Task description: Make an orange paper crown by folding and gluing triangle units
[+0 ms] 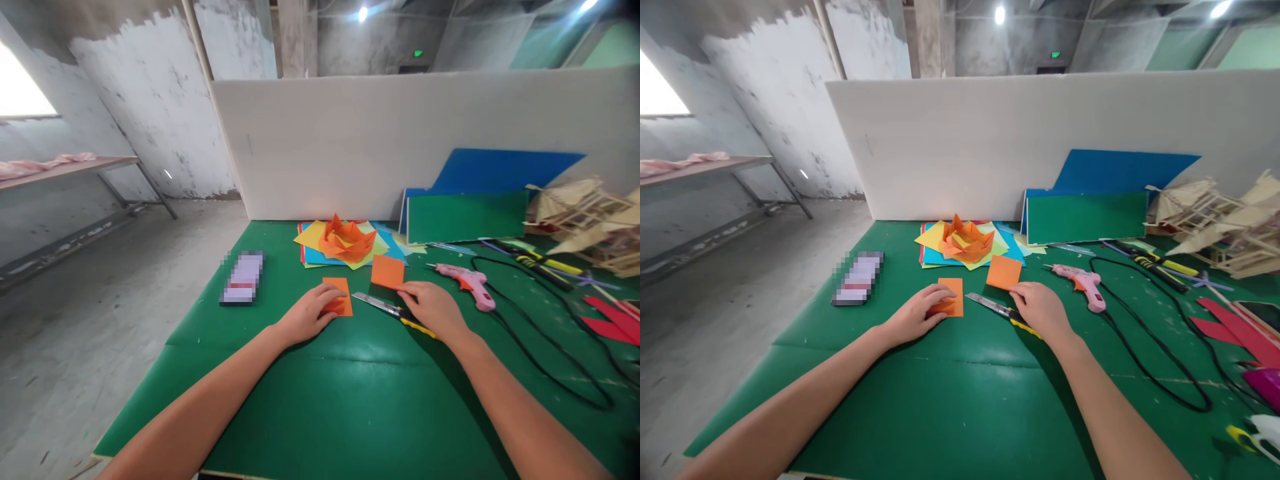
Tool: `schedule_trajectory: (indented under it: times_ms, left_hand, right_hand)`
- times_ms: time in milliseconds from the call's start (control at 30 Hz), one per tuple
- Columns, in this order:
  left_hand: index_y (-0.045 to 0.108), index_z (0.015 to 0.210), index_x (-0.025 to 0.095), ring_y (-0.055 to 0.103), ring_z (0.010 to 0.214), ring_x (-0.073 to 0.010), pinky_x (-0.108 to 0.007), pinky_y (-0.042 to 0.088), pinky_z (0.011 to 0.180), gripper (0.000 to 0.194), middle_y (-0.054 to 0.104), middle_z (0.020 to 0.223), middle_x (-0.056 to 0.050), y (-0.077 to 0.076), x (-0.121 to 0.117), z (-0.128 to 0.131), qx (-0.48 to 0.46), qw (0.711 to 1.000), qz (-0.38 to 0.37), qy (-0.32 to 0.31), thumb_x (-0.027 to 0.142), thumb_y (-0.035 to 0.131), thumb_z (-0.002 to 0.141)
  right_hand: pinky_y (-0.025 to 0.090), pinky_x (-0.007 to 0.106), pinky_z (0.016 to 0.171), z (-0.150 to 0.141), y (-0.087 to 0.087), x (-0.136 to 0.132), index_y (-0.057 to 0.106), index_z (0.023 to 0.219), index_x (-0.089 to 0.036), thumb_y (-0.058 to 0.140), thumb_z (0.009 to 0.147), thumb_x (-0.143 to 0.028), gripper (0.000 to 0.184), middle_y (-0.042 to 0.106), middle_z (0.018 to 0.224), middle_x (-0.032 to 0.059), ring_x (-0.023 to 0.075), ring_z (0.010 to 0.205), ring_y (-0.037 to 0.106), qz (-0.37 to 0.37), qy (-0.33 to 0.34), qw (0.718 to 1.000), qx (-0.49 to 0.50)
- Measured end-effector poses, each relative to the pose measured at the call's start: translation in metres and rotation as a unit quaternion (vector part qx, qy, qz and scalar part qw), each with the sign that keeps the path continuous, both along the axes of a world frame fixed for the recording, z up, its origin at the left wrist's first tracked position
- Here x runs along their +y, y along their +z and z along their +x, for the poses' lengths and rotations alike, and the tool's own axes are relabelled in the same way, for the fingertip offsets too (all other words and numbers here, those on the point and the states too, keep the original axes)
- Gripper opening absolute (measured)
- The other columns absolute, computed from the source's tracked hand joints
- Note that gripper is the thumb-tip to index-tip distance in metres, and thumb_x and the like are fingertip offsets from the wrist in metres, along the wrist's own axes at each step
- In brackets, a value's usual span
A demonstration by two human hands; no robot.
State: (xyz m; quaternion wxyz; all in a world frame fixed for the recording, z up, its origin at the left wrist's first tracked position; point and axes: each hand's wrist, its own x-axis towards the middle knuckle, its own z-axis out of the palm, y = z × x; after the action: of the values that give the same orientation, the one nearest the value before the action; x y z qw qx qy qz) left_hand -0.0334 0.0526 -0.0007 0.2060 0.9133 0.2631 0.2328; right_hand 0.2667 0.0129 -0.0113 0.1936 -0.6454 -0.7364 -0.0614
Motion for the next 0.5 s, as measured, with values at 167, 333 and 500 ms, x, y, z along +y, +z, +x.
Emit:
schedule_trajectory:
  times_ms: [167,333,500]
  left_hand:
    - [0.045,0.13,0.024,0.052,0.111,-0.0214,-0.038,0.044,0.097,0.039,0.057,0.121,-0.007,0.0006,0.0007,0.0002,0.04,0.999,0.024,-0.002,0.021,0.045,0.091]
    - [0.052,0.125,0.024,0.052,0.113,-0.0218,-0.039,0.04,0.099,0.033,0.058,0.124,-0.007,0.0066,-0.0009,0.0053,0.101,0.992,0.067,-0.029,0.026,0.036,0.096]
    - [0.056,0.118,0.019,0.05,0.114,-0.0283,-0.044,0.04,0.098,0.034,0.055,0.126,-0.012,0.0036,-0.0007,0.0011,0.164,0.977,0.092,0.101,0.038,0.043,0.093]
  right_hand:
    - [0.047,0.028,0.065,0.0003,0.002,-0.0014,0.074,0.088,-0.024,0.048,0.088,-0.028,0.027,0.073,0.096,0.0025,0.0203,0.083,0.067,-0.005,-0.024,1.0,0.01]
    - [0.047,0.029,0.064,0.0014,0.0001,-0.0015,0.074,0.089,-0.024,0.048,0.088,-0.03,0.026,0.073,0.096,0.0022,0.0203,0.082,0.067,0.004,-0.018,1.0,0.021]
    - [0.048,0.031,0.064,0.0029,-0.0018,-0.0015,0.074,0.088,-0.023,0.047,0.088,-0.031,0.028,0.074,0.094,0.003,0.0216,0.081,0.068,0.019,-0.012,0.999,0.025]
